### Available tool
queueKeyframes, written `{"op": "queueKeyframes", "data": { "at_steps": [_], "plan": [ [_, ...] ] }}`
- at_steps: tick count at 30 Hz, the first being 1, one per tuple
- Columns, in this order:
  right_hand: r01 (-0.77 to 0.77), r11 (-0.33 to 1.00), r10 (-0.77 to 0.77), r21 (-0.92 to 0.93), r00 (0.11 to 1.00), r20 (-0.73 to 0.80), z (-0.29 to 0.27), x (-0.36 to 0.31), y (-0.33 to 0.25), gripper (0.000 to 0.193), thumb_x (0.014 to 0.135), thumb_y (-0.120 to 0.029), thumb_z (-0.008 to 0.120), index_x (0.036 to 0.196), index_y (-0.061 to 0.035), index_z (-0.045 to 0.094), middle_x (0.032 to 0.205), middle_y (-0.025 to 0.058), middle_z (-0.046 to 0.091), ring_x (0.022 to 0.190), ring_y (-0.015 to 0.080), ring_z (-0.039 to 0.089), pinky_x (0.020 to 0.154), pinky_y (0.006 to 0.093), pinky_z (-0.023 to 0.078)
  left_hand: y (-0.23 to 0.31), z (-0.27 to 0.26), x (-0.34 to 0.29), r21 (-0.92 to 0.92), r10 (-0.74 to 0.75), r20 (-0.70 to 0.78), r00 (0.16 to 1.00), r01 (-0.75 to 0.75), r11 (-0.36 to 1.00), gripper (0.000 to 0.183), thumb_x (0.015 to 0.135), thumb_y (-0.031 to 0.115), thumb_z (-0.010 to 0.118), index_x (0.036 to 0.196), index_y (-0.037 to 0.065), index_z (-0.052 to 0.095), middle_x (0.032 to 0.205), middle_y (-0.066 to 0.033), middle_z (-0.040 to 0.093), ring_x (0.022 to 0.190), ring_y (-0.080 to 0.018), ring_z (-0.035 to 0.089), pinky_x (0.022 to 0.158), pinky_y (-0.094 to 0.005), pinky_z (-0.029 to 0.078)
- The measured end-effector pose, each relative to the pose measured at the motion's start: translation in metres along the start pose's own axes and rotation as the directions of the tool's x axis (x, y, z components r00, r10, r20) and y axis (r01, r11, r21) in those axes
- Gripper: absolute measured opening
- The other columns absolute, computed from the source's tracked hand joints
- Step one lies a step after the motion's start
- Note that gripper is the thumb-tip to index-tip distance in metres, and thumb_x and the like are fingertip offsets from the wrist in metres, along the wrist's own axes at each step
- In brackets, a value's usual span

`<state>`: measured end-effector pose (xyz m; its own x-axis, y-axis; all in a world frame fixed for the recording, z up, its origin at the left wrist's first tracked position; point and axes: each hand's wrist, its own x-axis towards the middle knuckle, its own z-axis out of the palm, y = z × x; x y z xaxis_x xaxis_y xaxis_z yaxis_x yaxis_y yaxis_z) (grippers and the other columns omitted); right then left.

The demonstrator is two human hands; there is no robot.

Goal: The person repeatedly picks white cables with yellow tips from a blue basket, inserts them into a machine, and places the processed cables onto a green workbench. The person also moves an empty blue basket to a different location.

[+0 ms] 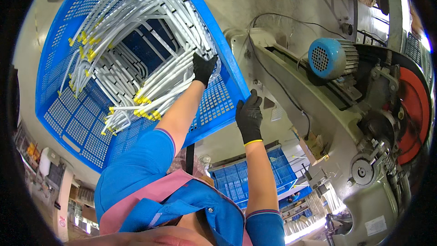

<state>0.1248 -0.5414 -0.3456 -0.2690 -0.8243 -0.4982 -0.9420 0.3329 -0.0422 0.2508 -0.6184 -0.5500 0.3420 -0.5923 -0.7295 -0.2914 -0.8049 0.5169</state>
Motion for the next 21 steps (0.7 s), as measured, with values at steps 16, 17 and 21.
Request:
{"op": "queueKeyframes", "data": {
  "at_steps": [16,17,21],
  "plan": [
    [-0.117,0.987,0.108,0.109,0.99,0.086,-0.005,0.0,-0.003,0.067,0.083,-0.016,0.061,0.134,0.0023,0.022,0.112,0.0282,0.041,0.094,0.0441,0.052,0.073,0.051,0.046,-0.023,0.02,0.002,-0.283,0.236,0.076,0.969,-0.206,0.937,0.063,0.068,0.02,0.071,0.124,0.002,0.046,0.113,-0.0218,0.06,0.109,-0.0374,0.055,0.092,-0.0422,0.044],
    [-0.13,0.987,0.12,0.098,0.987,0.106,-0.005,0.0,-0.003,0.067,0.082,-0.016,0.061,0.134,0.0018,0.022,0.112,0.0283,0.042,0.094,0.0437,0.052,0.073,0.051,0.046,-0.022,0.01,-0.009,-0.292,0.399,0.043,0.916,-0.37,0.882,0.065,0.07,0.021,0.069,0.125,0.0,0.043,0.117,-0.0238,0.057,0.111,-0.0385,0.053,0.093,-0.0426,0.043],
    [-0.041,0.999,0.041,-0.026,0.999,0.006,-0.004,0.001,-0.003,0.063,0.085,-0.023,0.058,0.134,-0.0033,0.023,0.111,0.024,0.045,0.084,0.0392,0.06,0.064,0.0478,0.051,-0.013,-0.066,-0.077,-0.292,0.439,0.156,0.885,-0.383,0.877,0.062,0.069,0.008,0.067,0.125,0.0,0.039,0.103,-0.0187,0.054,0.093,-0.0316,0.056,0.078,-0.0398,0.047]
  ]
}}
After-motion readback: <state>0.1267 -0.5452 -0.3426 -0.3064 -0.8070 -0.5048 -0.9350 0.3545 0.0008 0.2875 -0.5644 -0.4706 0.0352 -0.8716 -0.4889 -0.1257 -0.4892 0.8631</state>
